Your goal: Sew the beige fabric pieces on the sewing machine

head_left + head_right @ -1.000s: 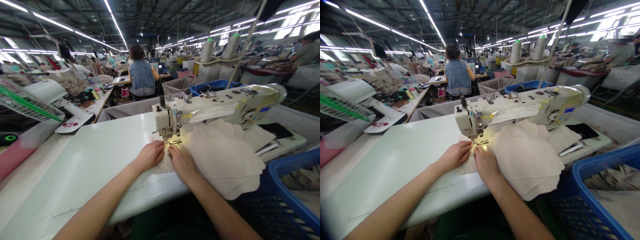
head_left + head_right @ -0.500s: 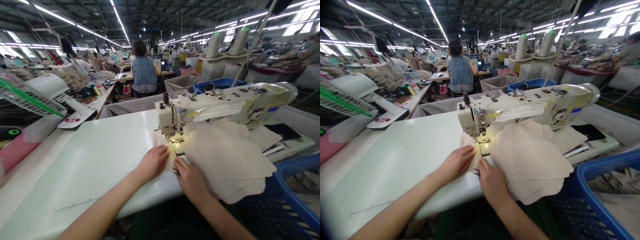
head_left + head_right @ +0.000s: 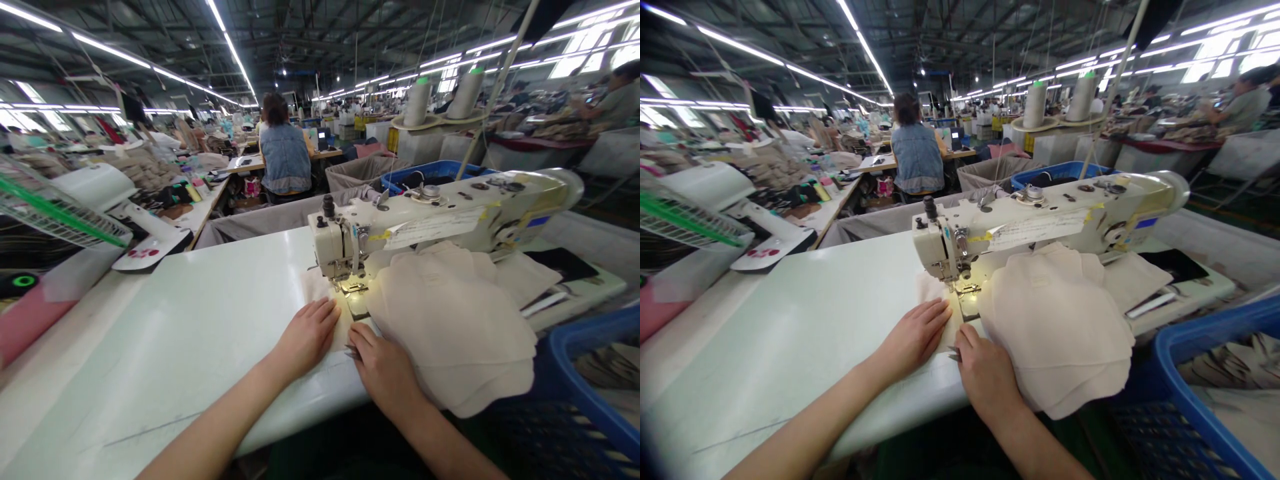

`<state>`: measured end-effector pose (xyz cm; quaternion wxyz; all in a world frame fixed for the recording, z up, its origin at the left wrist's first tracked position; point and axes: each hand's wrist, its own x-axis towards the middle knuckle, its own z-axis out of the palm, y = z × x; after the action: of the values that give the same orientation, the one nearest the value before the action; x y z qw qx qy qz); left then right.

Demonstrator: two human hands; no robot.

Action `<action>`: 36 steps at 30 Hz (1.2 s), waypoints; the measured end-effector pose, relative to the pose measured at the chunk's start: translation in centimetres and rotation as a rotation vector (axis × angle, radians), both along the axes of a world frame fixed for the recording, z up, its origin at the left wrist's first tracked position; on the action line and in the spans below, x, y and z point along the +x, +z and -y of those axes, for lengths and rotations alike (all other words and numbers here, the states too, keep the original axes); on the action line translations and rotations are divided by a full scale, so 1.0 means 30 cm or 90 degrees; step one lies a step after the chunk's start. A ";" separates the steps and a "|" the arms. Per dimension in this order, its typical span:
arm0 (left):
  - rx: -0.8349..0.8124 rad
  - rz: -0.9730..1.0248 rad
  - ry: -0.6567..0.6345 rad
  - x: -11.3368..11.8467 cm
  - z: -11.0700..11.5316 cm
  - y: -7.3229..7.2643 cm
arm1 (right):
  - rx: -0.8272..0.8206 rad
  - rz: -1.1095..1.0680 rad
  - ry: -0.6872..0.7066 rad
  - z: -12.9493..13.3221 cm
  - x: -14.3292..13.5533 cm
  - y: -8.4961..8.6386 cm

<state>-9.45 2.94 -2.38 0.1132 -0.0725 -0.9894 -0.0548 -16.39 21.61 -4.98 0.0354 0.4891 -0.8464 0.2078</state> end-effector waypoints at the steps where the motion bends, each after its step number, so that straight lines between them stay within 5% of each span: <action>1: -0.003 0.002 0.002 0.000 0.000 -0.004 | 0.004 -0.001 -0.003 0.002 0.000 0.002; 9: -0.024 -0.005 0.021 0.028 0.002 -0.023 | -0.009 -0.015 -0.015 0.022 -0.023 0.013; 17: -0.032 0.080 0.083 0.153 -0.085 0.089 | -0.090 -0.042 -0.009 0.017 -0.026 -0.034; 20: -0.016 0.144 0.115 0.153 -0.102 0.095 | -0.101 -0.044 -0.004 0.013 -0.024 -0.039; 24: -0.061 0.129 0.202 0.074 -0.013 0.047 | -0.104 -0.036 0.004 0.012 -0.025 -0.042; 29: -0.085 -0.049 0.288 -0.024 0.124 -0.004 | -0.104 -0.033 -0.006 0.026 -0.034 -0.039; 32: -0.059 -0.062 0.226 -0.043 0.109 -0.006 | -0.129 -0.036 0.018 0.024 -0.025 -0.020; 36: 0.043 -0.104 0.014 -0.066 0.006 0.028 | -0.239 -0.093 0.169 -0.016 0.042 0.028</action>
<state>-11.44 2.77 -1.53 0.1966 -0.0622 -0.9752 -0.0811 -15.12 22.09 -4.15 0.1596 0.5944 -0.7165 0.3283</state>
